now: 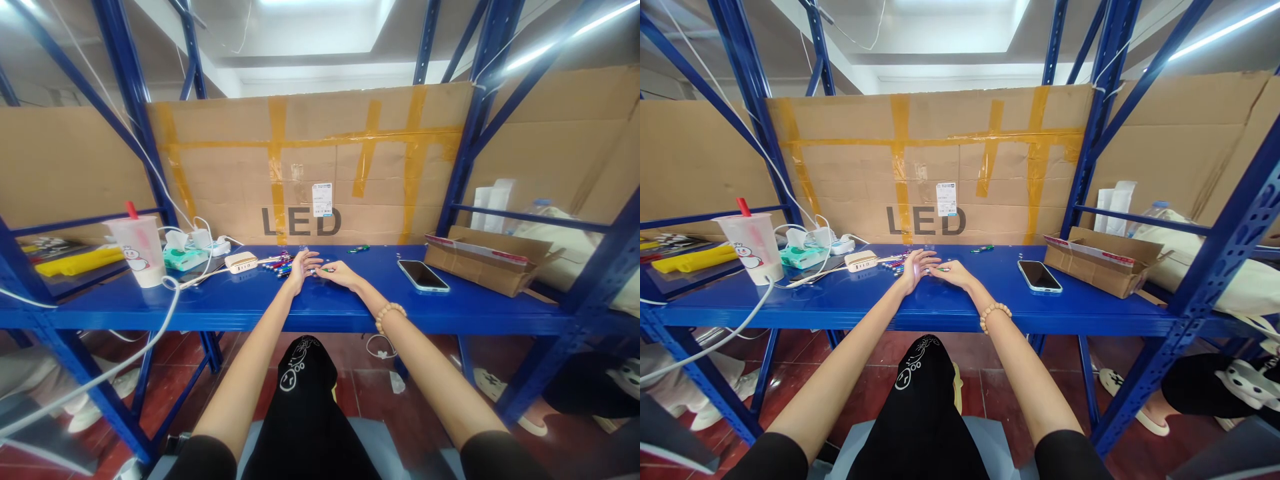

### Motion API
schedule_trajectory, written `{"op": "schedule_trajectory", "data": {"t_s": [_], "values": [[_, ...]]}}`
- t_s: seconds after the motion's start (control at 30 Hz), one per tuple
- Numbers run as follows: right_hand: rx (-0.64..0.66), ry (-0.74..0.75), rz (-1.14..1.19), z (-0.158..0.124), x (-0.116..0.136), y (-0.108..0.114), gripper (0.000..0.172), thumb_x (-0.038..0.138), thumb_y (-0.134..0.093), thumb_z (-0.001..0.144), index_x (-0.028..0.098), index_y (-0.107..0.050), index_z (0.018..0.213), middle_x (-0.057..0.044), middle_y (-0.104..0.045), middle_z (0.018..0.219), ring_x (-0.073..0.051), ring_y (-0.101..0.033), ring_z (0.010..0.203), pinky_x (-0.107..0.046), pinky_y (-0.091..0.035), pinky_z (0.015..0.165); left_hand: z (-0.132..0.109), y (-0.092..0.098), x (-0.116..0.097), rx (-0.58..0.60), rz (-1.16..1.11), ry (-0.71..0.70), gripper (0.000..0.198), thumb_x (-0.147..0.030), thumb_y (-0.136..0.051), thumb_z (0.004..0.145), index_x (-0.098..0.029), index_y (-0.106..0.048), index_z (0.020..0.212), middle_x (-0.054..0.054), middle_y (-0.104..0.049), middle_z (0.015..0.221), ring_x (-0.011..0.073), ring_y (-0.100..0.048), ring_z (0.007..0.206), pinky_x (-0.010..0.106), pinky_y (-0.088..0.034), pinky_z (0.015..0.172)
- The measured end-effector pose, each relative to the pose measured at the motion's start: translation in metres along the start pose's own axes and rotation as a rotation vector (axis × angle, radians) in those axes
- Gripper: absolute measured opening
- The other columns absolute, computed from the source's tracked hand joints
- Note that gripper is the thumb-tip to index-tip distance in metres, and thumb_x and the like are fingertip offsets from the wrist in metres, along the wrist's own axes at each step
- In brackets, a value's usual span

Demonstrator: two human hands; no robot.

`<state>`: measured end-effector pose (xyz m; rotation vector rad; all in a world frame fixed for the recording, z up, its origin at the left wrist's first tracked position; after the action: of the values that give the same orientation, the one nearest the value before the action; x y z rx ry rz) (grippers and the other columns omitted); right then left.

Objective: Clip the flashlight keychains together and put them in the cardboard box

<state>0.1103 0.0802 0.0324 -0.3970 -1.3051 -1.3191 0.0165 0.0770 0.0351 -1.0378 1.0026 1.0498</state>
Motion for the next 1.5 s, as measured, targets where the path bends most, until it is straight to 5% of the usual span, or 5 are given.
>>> {"op": "schedule_trajectory", "data": {"t_s": [0.37, 0.97, 1.5], "values": [[-0.003, 0.017, 0.004, -0.0014, 0.0045, 0.0, 0.046, 0.052, -0.061, 0.069, 0.016, -0.071, 0.097, -0.007, -0.069, 0.096, -0.023, -0.061, 0.091, -0.035, -0.045, 0.083, 0.0028, 0.0011, 0.0025, 0.007, -0.004, -0.011, 0.046, -0.05, -0.039, 0.073, -0.015, -0.061, 0.093, 0.013, -0.066, 0.098, 0.0261, -0.059, 0.094, 0.035, -0.042, 0.079], [-0.018, -0.011, -0.046, -0.0027, 0.0038, 0.0027, 0.065, 0.067, -0.049, 0.069, 0.011, -0.07, 0.095, -0.006, -0.067, 0.08, -0.014, -0.052, 0.067, -0.026, -0.039, 0.064, 0.0008, 0.0006, 0.0011, -0.011, -0.034, 0.001, 0.044, -0.049, -0.04, 0.071, -0.015, -0.061, 0.09, 0.011, -0.067, 0.09, 0.0246, -0.059, 0.089, 0.032, -0.042, 0.073], [-0.034, 0.039, -0.068, 0.0019, -0.0018, 0.0041, 0.058, 0.065, -0.049, 0.071, 0.014, -0.07, 0.09, -0.003, -0.066, 0.079, -0.015, -0.053, 0.07, -0.027, -0.04, 0.065, 0.0002, 0.0008, 0.0003, -0.01, -0.006, -0.013, 0.044, -0.049, -0.038, 0.073, -0.016, -0.062, 0.089, 0.01, -0.066, 0.091, 0.0233, -0.058, 0.089, 0.032, -0.042, 0.074]]}}
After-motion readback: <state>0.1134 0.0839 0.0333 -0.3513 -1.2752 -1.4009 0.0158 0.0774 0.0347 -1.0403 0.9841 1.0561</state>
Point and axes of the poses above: each hand's wrist, its own z-axis towards the middle knuckle, its own y-axis out of the back of the hand, x = y × z, the point moved 9 cm from there along z, towards the middle knuckle
